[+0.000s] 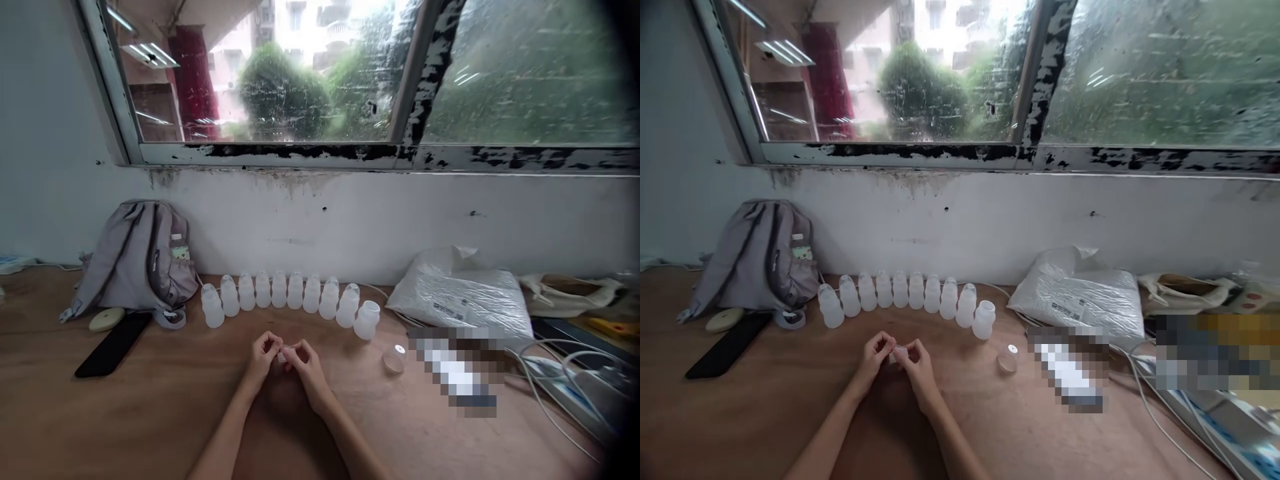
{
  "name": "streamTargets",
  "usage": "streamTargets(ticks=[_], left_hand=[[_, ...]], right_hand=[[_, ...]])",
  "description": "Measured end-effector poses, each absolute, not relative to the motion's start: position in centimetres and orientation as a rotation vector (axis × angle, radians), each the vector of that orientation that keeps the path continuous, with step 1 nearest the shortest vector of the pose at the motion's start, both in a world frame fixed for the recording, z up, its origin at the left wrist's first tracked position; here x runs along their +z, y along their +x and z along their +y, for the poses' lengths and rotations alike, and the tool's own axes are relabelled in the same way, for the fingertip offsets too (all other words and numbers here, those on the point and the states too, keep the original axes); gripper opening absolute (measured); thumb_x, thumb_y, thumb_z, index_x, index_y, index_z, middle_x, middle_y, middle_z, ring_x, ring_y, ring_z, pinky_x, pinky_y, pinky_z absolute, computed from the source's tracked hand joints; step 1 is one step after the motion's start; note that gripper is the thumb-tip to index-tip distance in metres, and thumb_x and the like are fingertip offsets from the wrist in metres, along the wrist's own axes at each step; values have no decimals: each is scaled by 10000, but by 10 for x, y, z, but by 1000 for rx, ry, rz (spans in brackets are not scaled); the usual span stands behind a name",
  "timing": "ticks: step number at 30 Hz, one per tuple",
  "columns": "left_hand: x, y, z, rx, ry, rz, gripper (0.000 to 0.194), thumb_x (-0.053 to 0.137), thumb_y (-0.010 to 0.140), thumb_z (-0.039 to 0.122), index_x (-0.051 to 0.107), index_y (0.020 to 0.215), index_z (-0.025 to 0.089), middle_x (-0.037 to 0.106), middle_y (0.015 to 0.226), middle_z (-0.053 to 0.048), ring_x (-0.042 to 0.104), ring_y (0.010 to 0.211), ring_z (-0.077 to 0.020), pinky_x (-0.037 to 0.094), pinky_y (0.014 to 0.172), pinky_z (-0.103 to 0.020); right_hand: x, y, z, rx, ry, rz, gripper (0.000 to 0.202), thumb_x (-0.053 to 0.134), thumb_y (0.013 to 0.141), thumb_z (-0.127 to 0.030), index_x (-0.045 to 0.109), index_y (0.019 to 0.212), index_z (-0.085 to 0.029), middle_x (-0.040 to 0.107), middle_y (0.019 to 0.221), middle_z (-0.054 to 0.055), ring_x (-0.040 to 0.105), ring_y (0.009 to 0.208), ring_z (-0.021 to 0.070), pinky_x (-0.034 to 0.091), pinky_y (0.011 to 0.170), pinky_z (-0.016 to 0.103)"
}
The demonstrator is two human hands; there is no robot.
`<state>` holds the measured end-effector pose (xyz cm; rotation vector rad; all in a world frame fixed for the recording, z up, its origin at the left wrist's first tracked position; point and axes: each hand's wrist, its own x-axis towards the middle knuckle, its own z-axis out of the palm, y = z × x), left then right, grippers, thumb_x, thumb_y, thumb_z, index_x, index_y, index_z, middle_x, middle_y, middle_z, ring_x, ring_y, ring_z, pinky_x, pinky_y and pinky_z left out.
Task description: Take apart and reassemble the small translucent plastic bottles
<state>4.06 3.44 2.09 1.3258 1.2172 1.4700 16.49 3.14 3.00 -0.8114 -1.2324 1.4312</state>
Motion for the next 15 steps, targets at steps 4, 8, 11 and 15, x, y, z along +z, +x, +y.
streamTargets(ticks=[4,8,11,15], left_hand=[[28,44,29,1438,1257,1185,292,526,722,431,468,608,168,474,536,41,431,486,-86,343,475,-191],[34,42,28,1400,1299,1187,297,532,713,453,514,650,162,528,611,10,476,558,-105,380,527,-200],[37,40,28,1315,1340,1127,315,550,697,463,572,760,155,586,715,-27,511,611,-124,410,573,-222],[38,36,29,1275,1289,1024,353,546,711,453,624,860,142,627,792,-59,548,689,-154,427,628,-248]], right_hand=[[31,163,28,1722,-686,-1031,227,581,721,-382,517,658,-173,559,635,8,491,535,107,390,543,241],[29,160,28,1745,-676,-856,209,597,713,-381,543,753,-183,572,670,0,507,527,99,407,555,238],[31,161,31,1804,-672,-793,289,535,736,-465,536,718,-176,572,591,4,517,492,113,408,527,246],[34,160,36,1850,-678,-832,379,491,745,-520,559,714,-148,577,548,24,524,482,120,405,521,246]])
